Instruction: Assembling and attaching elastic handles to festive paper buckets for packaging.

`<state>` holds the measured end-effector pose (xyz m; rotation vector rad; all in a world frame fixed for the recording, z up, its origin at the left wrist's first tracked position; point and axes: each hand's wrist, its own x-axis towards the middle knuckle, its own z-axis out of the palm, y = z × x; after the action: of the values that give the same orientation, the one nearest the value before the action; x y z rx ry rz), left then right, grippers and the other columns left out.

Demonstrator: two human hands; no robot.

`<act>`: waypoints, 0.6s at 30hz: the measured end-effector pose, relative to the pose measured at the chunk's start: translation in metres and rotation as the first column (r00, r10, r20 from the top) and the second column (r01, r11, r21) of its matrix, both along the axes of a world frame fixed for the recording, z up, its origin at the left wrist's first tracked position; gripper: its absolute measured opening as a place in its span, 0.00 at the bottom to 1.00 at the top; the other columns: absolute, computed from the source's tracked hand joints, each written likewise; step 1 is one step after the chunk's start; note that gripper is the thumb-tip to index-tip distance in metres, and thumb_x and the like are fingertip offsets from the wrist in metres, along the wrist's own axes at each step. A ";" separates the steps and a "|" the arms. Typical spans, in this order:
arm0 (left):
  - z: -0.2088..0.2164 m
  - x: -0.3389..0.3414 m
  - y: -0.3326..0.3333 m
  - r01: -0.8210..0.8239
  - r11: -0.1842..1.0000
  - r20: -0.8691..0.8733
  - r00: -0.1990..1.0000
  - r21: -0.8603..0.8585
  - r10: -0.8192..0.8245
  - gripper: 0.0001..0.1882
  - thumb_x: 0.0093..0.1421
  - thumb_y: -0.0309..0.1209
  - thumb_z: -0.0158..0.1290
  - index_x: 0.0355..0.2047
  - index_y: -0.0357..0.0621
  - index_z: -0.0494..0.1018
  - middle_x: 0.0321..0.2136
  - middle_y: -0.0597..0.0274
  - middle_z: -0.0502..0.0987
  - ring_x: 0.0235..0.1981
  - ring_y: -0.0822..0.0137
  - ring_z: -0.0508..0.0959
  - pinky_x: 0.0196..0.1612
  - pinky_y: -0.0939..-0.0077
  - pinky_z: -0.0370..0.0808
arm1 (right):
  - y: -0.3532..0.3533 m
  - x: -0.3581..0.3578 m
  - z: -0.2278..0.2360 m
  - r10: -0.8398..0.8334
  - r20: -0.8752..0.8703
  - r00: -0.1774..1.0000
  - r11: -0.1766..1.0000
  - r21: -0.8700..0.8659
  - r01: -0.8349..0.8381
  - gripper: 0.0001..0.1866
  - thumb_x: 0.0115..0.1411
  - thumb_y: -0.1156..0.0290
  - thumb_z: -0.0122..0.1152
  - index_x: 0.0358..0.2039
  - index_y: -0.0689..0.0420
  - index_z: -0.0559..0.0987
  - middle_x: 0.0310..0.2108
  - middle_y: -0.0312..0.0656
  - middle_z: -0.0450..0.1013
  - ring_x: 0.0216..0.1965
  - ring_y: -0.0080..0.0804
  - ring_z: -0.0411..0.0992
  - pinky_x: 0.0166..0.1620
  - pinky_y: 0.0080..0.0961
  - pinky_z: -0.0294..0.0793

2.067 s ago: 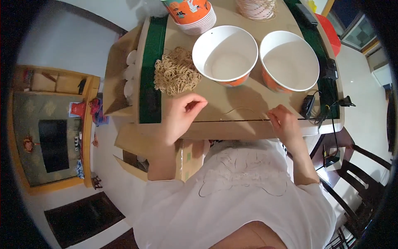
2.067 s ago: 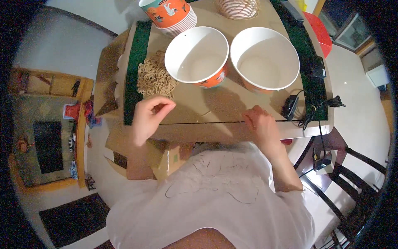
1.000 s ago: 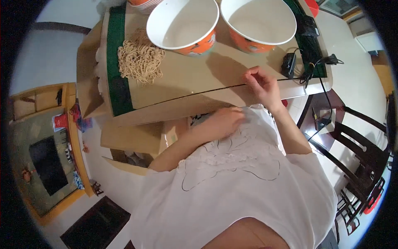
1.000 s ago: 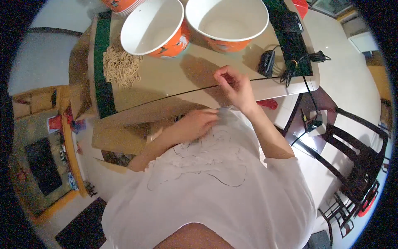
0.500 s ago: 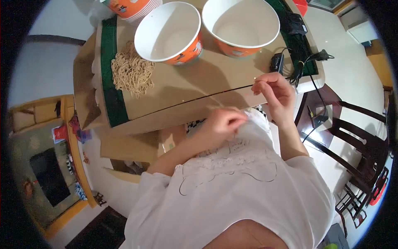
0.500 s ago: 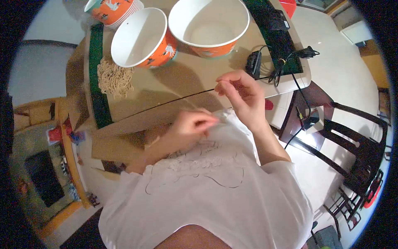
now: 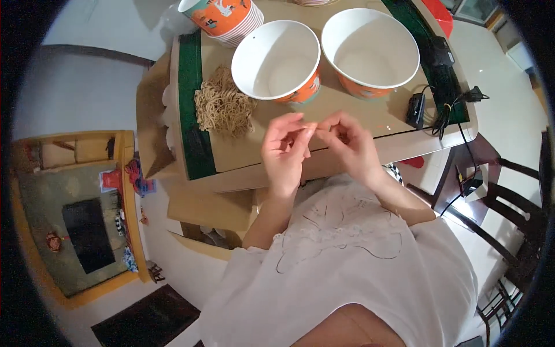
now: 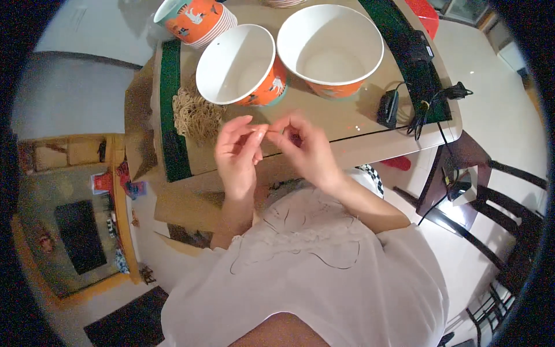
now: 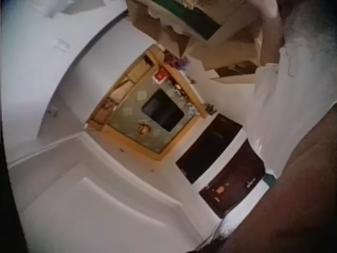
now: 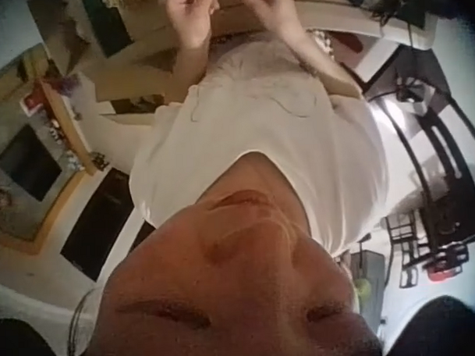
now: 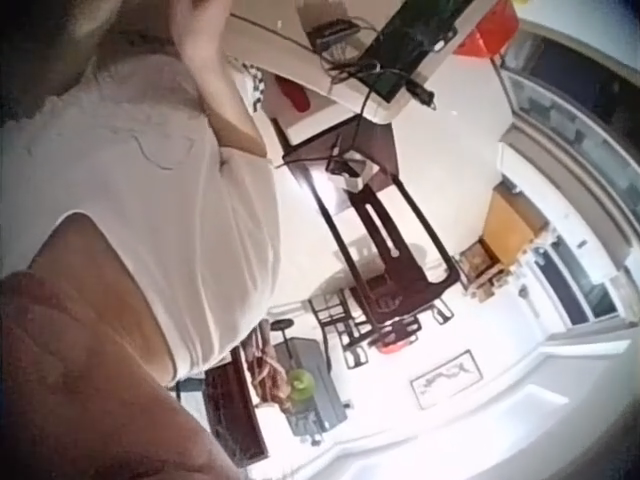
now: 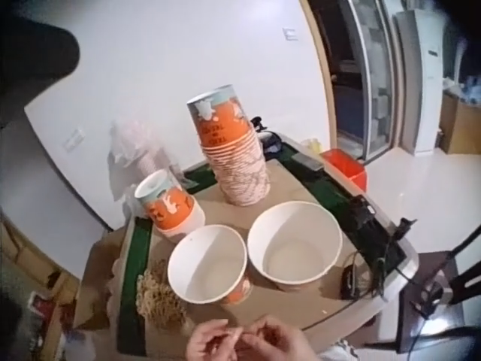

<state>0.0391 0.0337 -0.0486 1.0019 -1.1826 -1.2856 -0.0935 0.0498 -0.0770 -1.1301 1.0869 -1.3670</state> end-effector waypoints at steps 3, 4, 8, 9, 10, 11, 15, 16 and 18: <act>0.005 0.008 -0.021 -0.027 0.929 0.357 0.919 -0.368 0.168 0.15 0.54 0.19 0.55 0.43 0.39 0.71 0.32 0.60 0.76 0.28 0.75 0.73 0.30 0.83 0.71 | -0.011 -0.002 -0.003 -0.056 0.035 0.998 0.998 0.012 0.056 0.04 0.58 0.75 0.59 0.31 0.61 0.75 0.21 0.25 0.64 0.22 0.10 0.58 0.25 0.11 0.58; 0.009 0.013 -0.038 0.064 0.777 0.509 0.788 -0.626 0.345 0.16 0.52 0.19 0.56 0.43 0.39 0.71 0.32 0.59 0.76 0.29 0.69 0.74 0.33 0.78 0.73 | -0.017 -0.003 -0.002 -0.069 0.042 0.997 0.998 0.016 0.069 0.04 0.58 0.75 0.59 0.31 0.61 0.75 0.21 0.25 0.64 0.22 0.10 0.58 0.25 0.11 0.58; 0.038 0.014 -0.077 0.382 0.871 0.895 0.426 -0.309 0.131 0.15 0.51 0.23 0.55 0.42 0.39 0.73 0.35 0.53 0.76 0.36 0.52 0.77 0.40 0.65 0.73 | -0.038 -0.003 -0.002 -0.093 0.096 0.991 0.996 0.013 0.092 0.04 0.58 0.74 0.59 0.31 0.61 0.75 0.22 0.25 0.66 0.23 0.08 0.59 0.25 0.09 0.59; 0.040 0.013 -0.075 0.388 0.868 0.897 0.421 -0.309 0.131 0.15 0.51 0.23 0.55 0.42 0.39 0.73 0.35 0.53 0.76 0.36 0.52 0.77 0.40 0.65 0.73 | -0.040 -0.002 -0.004 -0.066 0.096 0.993 0.998 0.031 0.063 0.04 0.59 0.73 0.58 0.32 0.60 0.75 0.23 0.25 0.68 0.22 0.08 0.59 0.25 0.09 0.58; 0.040 0.011 -0.071 0.360 0.900 0.884 0.464 -0.247 0.057 0.14 0.52 0.23 0.54 0.41 0.37 0.74 0.34 0.53 0.77 0.34 0.58 0.77 0.39 0.70 0.73 | -0.042 -0.001 -0.007 -0.047 0.098 0.994 0.998 0.052 0.042 0.04 0.60 0.72 0.57 0.33 0.59 0.75 0.24 0.26 0.70 0.22 0.07 0.59 0.24 0.10 0.57; 0.041 0.009 -0.068 0.334 0.925 0.862 0.507 -0.179 -0.017 0.13 0.53 0.22 0.54 0.40 0.36 0.74 0.34 0.54 0.78 0.33 0.64 0.78 0.39 0.75 0.73 | -0.044 -0.002 -0.009 -0.060 0.106 0.993 0.997 0.055 0.054 0.04 0.60 0.72 0.57 0.33 0.59 0.75 0.24 0.26 0.70 0.22 0.07 0.59 0.24 0.10 0.57; 0.044 0.000 -0.059 0.350 0.935 0.801 0.575 -0.057 -0.167 0.13 0.55 0.20 0.52 0.41 0.36 0.75 0.33 0.56 0.78 0.30 0.71 0.77 0.35 0.79 0.74 | -0.046 0.000 -0.022 -0.028 0.154 0.988 0.999 -0.028 0.033 0.05 0.61 0.71 0.55 0.32 0.58 0.74 0.28 0.30 0.73 0.29 0.13 0.69 0.29 0.12 0.68; 0.042 0.001 -0.059 0.351 0.935 0.802 0.573 -0.052 -0.171 0.13 0.55 0.20 0.52 0.41 0.36 0.75 0.33 0.56 0.78 0.30 0.71 0.77 0.35 0.79 0.74 | -0.046 0.001 -0.024 -0.011 0.183 0.983 0.996 -0.083 0.026 0.05 0.61 0.71 0.54 0.32 0.58 0.73 0.30 0.32 0.73 0.32 0.16 0.72 0.32 0.14 0.72; 0.039 0.002 -0.060 0.339 0.939 0.785 0.597 -0.061 -0.165 0.14 0.54 0.19 0.52 0.42 0.35 0.74 0.33 0.57 0.78 0.30 0.71 0.78 0.34 0.80 0.74 | -0.043 -0.001 -0.023 0.010 0.234 0.972 1.000 -0.025 -0.004 0.04 0.62 0.71 0.54 0.33 0.58 0.72 0.32 0.33 0.73 0.36 0.19 0.73 0.35 0.16 0.73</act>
<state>0.0412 -0.0262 -0.0097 1.3156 -2.1551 -0.8939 -0.0943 0.0072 -0.1004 -0.9603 0.8970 -1.4699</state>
